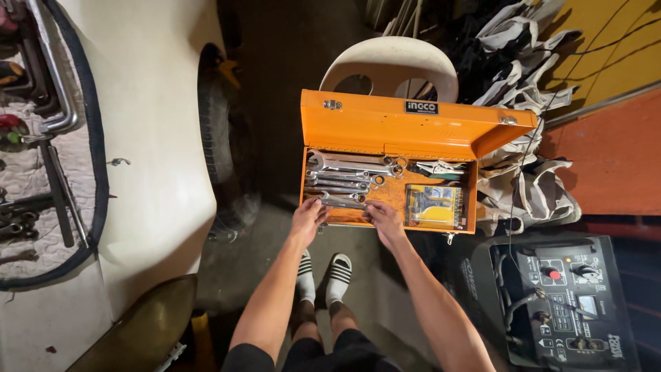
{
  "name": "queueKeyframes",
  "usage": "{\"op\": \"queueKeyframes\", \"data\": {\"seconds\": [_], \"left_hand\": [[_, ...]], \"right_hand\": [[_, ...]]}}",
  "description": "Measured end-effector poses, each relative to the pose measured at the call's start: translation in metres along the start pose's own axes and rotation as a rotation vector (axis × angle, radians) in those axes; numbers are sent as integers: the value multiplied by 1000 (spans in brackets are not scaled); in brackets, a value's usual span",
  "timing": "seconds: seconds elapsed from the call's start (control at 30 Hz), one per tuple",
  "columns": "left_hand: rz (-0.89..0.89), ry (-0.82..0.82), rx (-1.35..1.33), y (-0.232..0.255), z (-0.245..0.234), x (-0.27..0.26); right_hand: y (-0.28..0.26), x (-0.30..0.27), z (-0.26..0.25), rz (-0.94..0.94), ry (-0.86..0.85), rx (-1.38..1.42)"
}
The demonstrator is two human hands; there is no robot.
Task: The person repeatedly picks up wrenches from a tool roll on a car hood and places them into an open orange toolbox, then returns to the roll to repeat the process. The hands handle multiple wrenches one at a time and arrange them inside the toolbox.
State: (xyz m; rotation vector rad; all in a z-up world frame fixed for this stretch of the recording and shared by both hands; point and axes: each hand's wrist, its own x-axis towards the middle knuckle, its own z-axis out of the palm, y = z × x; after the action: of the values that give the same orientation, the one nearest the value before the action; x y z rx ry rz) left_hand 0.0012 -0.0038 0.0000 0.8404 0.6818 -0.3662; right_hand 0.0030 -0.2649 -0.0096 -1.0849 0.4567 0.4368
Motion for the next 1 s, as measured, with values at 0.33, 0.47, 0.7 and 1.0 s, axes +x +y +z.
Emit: {"op": "queueKeyframes", "data": {"seconds": [0.33, 0.47, 0.7, 1.0], "left_hand": [[36, 103, -128, -16, 9, 21], [51, 194, -149, -14, 6, 37], [118, 281, -80, -10, -1, 67], [21, 387, -176, -17, 13, 98]], "right_hand": [[4, 2, 2, -137, 80, 152], [-5, 4, -13, -167, 191, 164], [-23, 5, -48, -240, 294, 232], [-16, -1, -53, -131, 291, 274]]}}
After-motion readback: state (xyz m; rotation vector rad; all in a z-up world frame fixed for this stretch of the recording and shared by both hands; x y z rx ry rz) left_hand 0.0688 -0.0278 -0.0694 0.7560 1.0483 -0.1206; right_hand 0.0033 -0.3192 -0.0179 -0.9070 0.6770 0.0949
